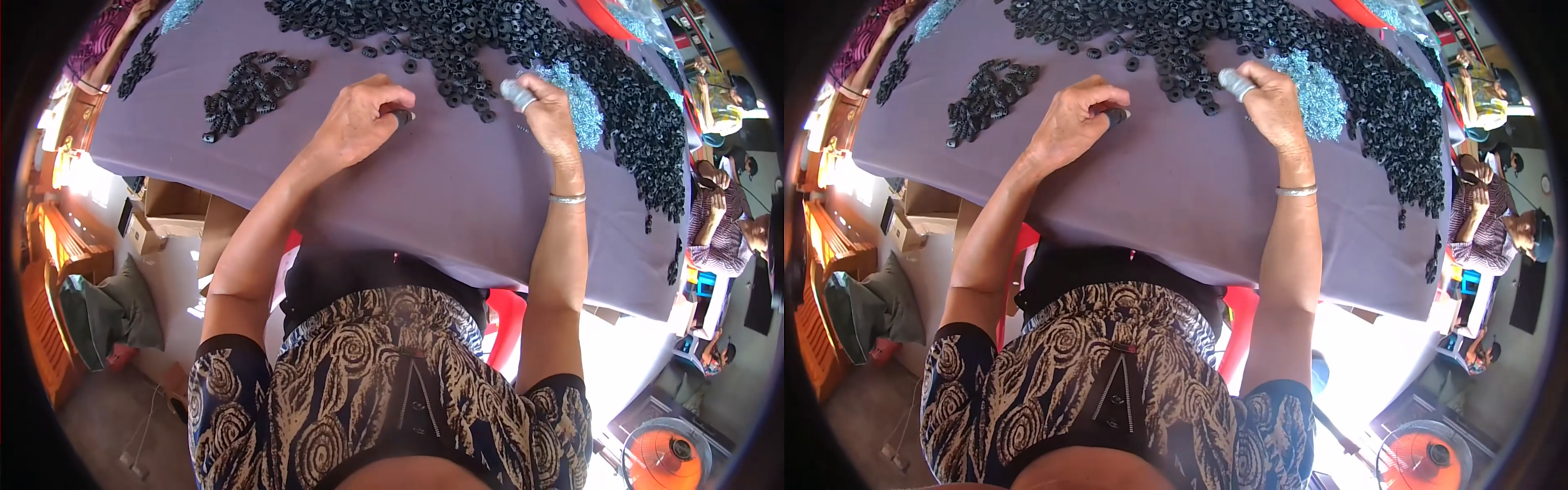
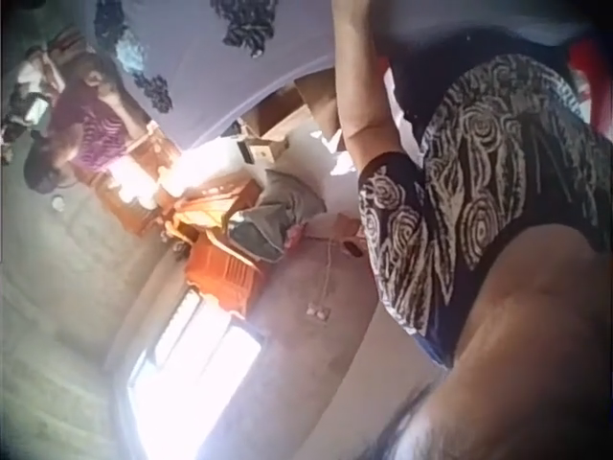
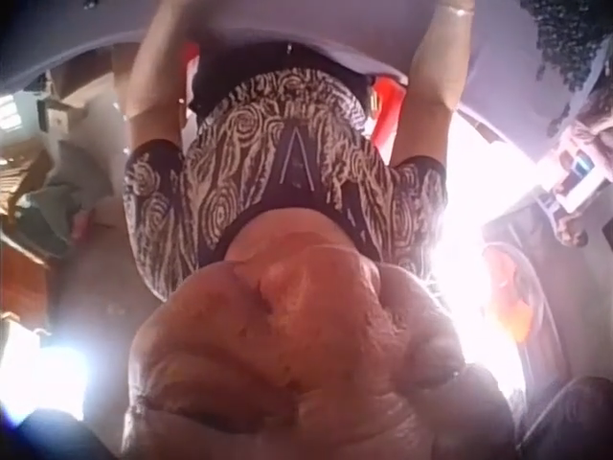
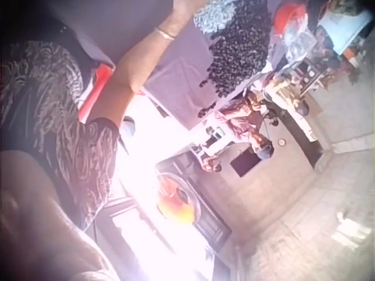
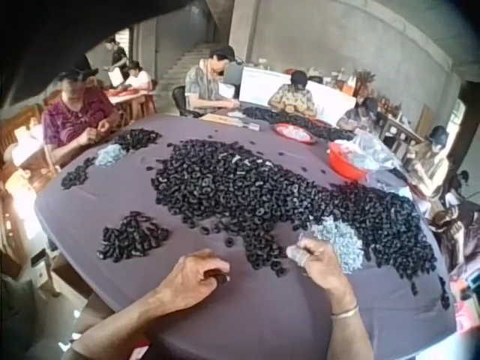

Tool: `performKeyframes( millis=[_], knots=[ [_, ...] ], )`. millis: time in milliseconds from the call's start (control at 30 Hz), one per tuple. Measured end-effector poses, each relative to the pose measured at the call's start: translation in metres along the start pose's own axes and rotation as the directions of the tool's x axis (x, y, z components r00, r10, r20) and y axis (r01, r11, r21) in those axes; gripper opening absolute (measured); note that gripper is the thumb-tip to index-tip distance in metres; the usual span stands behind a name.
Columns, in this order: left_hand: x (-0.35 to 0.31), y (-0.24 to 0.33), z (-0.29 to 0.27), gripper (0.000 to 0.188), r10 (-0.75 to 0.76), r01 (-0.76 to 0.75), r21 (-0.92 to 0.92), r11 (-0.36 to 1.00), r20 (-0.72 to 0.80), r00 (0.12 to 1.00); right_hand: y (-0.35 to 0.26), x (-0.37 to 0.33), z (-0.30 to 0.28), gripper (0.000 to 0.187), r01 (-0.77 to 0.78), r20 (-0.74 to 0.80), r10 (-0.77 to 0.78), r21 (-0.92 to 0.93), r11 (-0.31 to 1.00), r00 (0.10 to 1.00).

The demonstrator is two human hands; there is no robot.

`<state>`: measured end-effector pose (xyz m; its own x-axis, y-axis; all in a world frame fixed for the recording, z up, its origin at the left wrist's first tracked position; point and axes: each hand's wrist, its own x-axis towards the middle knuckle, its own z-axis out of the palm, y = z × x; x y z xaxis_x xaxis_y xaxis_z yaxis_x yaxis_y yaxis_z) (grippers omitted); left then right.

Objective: The recorder is manually assembling small blue plastic pieces into black garment accessories in a workshop setting.

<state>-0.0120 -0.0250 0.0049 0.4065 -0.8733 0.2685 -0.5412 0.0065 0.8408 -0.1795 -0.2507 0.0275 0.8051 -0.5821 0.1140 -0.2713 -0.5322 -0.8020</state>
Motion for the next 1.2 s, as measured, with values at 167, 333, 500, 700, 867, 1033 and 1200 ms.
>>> performKeyframes(
  millis=[167, 333, 500, 700, 867, 1033, 1200],
  knots=[
    [-0.002, -0.006, 0.0, 0.034, -0.041, 0.041, 0.014, 0.999, 0.013, 0.999, -0.001, -0.008, 0.0, 0.013, 0.001, 0.197, 0.009, -0.05, 0.999, 0.98],
    [0.0, -0.006, 0.002, 0.035, -0.049, 0.049, 0.016, 0.999, 0.006, 0.999, -0.021, -0.012, 0.005, 0.015, 0.126, 0.236, -0.069, -0.233, 0.964, 0.969],
    [0.0, -0.002, 0.004, 0.036, -0.042, 0.042, 0.002, 0.999, -0.006, 0.999, -0.019, -0.009, 0.016, 0.012, 0.204, 0.203, -0.157, -0.241, 0.949, 0.966],
    [-0.002, 0.0, 0.012, 0.039, -0.045, 0.047, -0.086, 0.995, 0.025, 0.999, -0.018, -0.011, 0.032, 0.01, 0.205, 0.089, -0.191, -0.198, 0.958, 0.978],
    [-0.001, -0.004, 0.01, 0.04, -0.04, 0.042, -0.065, 0.997, 0.03, 0.999, -0.013, -0.009, 0.034, 0.013, 0.212, 0.102, -0.196, -0.184, 0.96, 0.975],
    [-0.001, -0.002, 0.009, 0.04, -0.061, 0.064, -0.081, 0.995, 0.045, 0.997, -0.012, -0.009, 0.034, 0.017, 0.192, 0.103, -0.177, -0.15, 0.97, 0.979],
    [-0.001, -0.002, 0.009, 0.04, -0.075, 0.079, -0.087, 0.993, 0.048, 0.996, -0.019, -0.011, 0.037, 0.02, 0.272, 0.096, -0.256, -0.266, 0.925, 0.962]
  ],
)
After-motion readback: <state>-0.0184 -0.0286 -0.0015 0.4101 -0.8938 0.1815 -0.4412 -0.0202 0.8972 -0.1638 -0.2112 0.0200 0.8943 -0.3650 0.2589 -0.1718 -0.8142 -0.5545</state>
